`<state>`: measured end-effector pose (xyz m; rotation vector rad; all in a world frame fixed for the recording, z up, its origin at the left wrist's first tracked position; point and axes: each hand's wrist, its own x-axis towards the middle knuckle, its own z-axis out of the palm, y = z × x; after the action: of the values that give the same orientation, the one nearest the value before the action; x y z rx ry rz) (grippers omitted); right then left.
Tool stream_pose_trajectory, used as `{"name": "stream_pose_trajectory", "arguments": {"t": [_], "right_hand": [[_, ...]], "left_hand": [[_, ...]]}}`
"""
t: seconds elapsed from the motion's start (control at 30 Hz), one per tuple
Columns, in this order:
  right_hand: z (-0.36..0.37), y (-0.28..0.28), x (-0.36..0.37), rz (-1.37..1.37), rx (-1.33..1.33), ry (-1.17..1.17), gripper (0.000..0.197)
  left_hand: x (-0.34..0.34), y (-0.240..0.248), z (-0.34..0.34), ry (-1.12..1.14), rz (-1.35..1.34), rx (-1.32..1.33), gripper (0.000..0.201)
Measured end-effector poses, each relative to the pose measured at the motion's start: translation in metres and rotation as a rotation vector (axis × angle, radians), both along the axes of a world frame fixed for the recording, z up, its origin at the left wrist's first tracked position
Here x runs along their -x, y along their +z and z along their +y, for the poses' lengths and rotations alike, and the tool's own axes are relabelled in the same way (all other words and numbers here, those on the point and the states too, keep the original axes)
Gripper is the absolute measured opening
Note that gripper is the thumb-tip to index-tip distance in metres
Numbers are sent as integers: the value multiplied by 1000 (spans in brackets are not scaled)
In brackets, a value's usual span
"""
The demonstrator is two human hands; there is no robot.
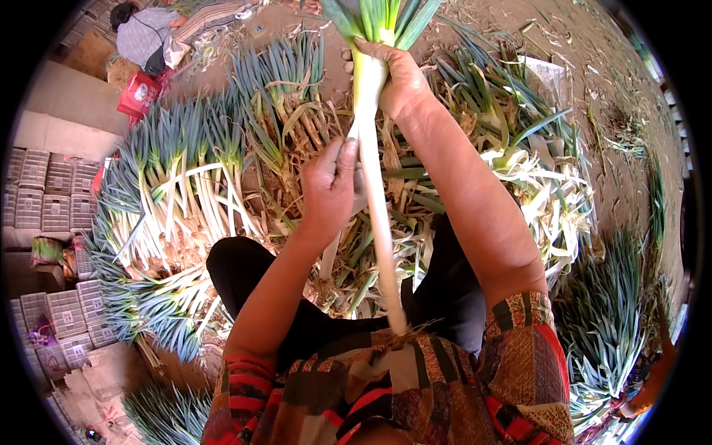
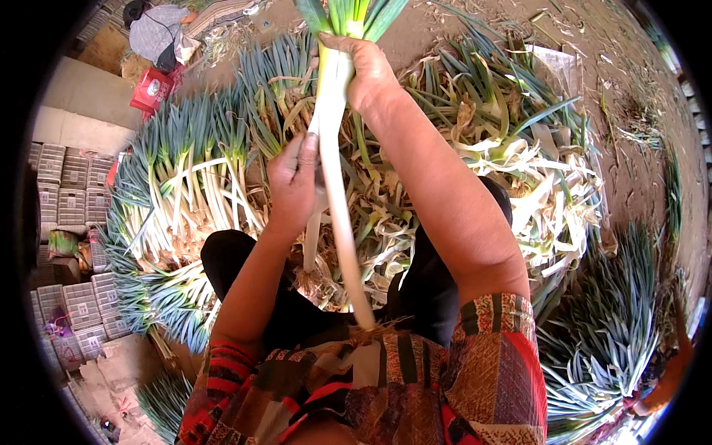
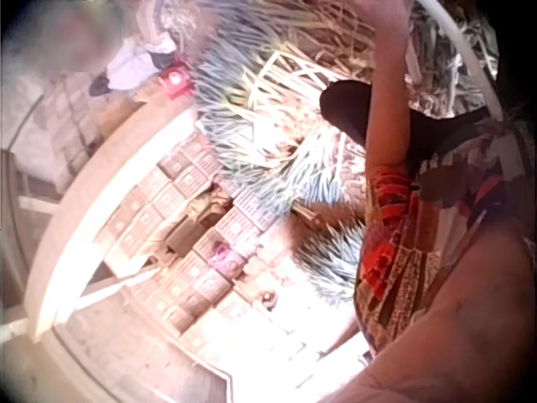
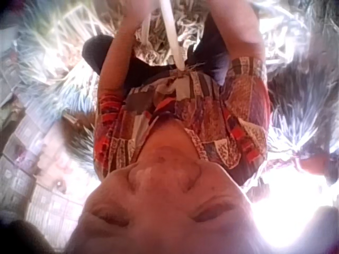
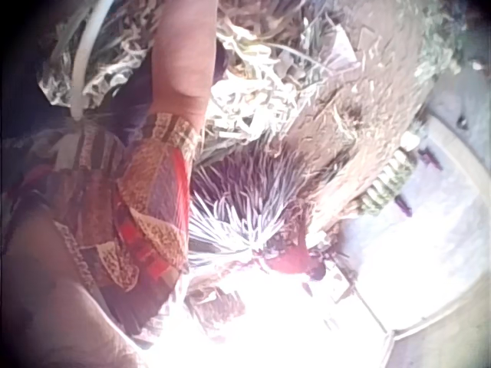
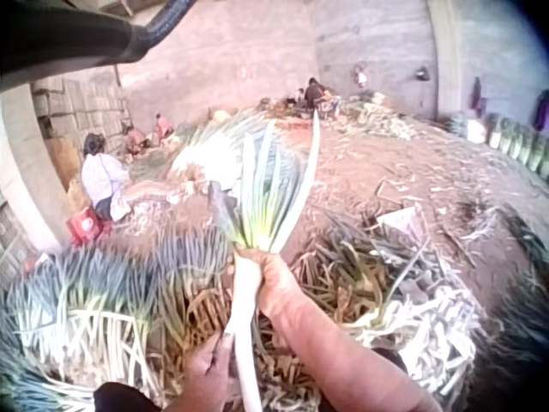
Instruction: The person processes leeks by hand, stripping off outer leaves and roots and placing them into bundles.
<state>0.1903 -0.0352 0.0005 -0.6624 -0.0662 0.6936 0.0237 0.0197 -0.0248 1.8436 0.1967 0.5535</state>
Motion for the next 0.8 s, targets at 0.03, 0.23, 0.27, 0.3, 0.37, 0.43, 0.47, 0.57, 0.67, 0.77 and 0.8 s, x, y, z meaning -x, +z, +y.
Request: {"name": "stream_pose_trajectory", "arguments": {"t": [0.03,0.23,0.27,0.3,0.37,0.43,0.47,0.57,0.67,0.77,0.8], "right_hand": [[-1,1,-2,20,-28,14,26],[-1,-2,-2,24,-18,80,22],[1,-1,1,18,-27,106,20],[3,1,6,2,-54,155,20],[2,8,14,-28,-50,205,18],[1,12,15,-42,-33,229,20],[2,5,11,-80,-26,238,22],[2,7,12,-96,23,281,24],[1,4,9,-72,101,257,23],[-4,1,1,-47,130,154,20],[-4,-1,-2,-52,146,139,19]], "left_hand": [[-3,3,7,-25,-28,-1,25],[-17,32,43,286,-191,474,24],[-18,35,50,305,-219,504,23],[-17,37,55,325,-247,537,22],[-20,41,63,343,-326,554,20],[-21,54,68,351,-331,587,22],[-21,61,71,355,-333,603,23],[-20,75,81,429,-370,541,20],[-10,95,103,439,-460,590,21],[3,98,127,431,-539,610,21],[3,95,123,506,-478,538,22]]}}
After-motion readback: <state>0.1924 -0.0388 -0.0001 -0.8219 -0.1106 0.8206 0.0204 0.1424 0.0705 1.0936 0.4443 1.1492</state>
